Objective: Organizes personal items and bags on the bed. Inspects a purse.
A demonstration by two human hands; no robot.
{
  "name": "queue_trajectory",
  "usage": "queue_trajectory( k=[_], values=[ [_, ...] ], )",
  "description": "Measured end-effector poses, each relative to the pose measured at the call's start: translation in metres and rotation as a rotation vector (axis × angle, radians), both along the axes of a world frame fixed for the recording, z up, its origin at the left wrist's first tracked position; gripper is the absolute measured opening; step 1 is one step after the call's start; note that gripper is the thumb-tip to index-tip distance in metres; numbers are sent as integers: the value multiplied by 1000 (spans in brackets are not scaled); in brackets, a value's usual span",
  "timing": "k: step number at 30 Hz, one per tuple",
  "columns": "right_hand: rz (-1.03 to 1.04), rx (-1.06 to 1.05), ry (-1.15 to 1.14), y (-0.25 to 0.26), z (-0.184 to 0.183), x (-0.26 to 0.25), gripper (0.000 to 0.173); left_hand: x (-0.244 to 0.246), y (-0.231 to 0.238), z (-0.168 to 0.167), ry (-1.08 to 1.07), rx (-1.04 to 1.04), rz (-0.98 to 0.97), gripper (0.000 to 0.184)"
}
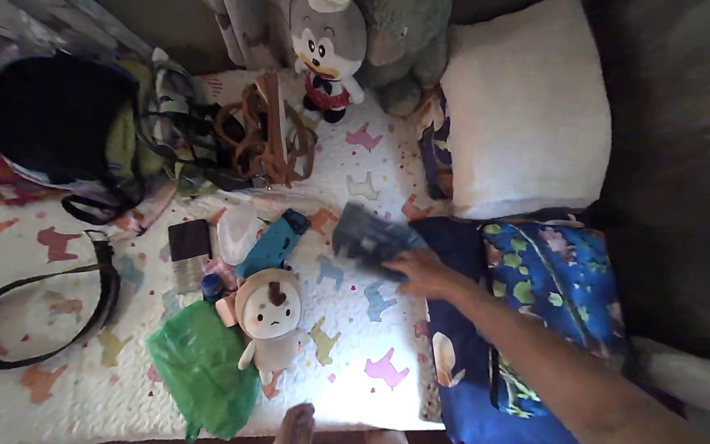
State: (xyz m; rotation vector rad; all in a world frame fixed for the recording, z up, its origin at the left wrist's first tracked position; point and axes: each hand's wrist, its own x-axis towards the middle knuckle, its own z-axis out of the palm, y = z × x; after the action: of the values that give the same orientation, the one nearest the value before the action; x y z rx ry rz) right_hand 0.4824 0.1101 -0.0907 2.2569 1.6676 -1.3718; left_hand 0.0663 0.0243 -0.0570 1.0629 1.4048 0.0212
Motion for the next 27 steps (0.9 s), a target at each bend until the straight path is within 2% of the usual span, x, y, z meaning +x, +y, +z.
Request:
queue_trajectory(
  k=[1,4,6,8,11,13,15,17,20,23,27],
  values=[
    [-24,-59,26,-2,-14,-6,81,15,17,-4,-5,61,-49,34],
    [-162,23,-32,8,-41,-29,108,69,76,-21,23,183,-279,37],
    [-137,35,-66,20,-64,-46,114,112,116,-34,95,195,-449,46],
    [-105,8,-78,28,-92,-59,116,149,147,-52,232,177,-567,63],
    [-142,21,-137,32,-114,-68,101,183,168,-86,486,106,-707,88],
    [-141,44,-174,37,-116,-66,90,190,172,-107,616,91,-784,95],
    [-106,49,-171,42,-116,-54,86,189,170,-122,697,117,-857,99],
    [-84,51,-126,49,-113,-37,83,189,168,-134,732,135,-913,104],
    [-138,93,-82,58,-100,-8,69,192,174,-148,769,86,-990,112],
    [-246,312,-186,59,-87,19,59,196,182,-157,751,39,-1029,117],
    [-154,537,-289,108,-74,74,63,192,185,-161,723,51,-1076,111]
  ],
)
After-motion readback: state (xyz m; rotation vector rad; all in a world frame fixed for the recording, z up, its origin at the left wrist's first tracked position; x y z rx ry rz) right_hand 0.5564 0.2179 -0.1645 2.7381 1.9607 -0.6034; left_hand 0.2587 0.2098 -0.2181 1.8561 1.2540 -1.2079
